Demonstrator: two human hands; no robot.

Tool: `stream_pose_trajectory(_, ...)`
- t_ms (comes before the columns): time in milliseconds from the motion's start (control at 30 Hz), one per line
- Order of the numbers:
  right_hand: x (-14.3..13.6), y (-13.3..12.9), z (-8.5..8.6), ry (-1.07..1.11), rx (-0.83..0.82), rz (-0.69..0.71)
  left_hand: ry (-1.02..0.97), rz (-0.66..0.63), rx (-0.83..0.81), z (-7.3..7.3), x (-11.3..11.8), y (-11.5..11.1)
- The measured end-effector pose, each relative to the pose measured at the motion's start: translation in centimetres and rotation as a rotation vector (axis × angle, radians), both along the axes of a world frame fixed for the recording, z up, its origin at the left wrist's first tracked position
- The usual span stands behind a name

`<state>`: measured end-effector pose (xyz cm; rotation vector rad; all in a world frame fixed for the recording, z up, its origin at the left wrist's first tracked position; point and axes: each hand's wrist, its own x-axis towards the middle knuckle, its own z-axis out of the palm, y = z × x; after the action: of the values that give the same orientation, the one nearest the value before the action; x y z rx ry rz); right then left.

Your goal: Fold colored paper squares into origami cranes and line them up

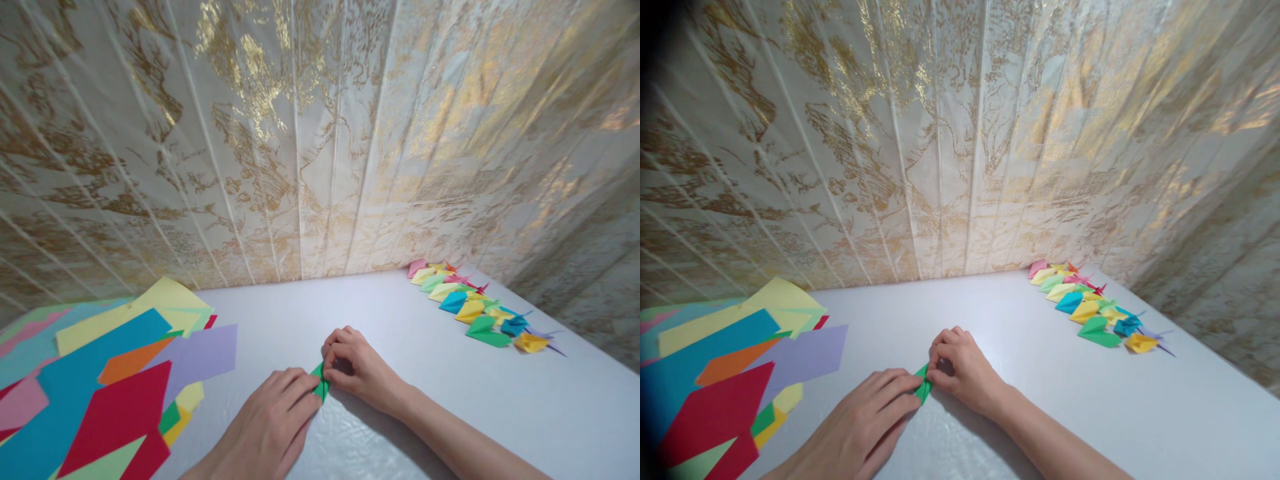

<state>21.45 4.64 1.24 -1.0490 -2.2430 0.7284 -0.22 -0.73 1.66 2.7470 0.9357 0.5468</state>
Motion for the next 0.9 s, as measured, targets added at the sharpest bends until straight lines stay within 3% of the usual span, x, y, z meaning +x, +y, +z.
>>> stream_pose_trajectory(267,-0.04,-0.12,-0.32,-0.005,0.001,-0.008,0.007,-0.049,-0.009,-0.42,-0.27,0.08)
stream_pose_trajectory(467,-0.12,-0.18,-0.15,-0.023,0.000,-0.018,0.042,-0.029,-0.039,0.36,0.04,0.13)
stream_pose_trajectory(900,0.00,-0.42,0.03,-0.032,-0.017,-0.032,0.011,-0.007,-0.038,0.47,0.51,0.32)
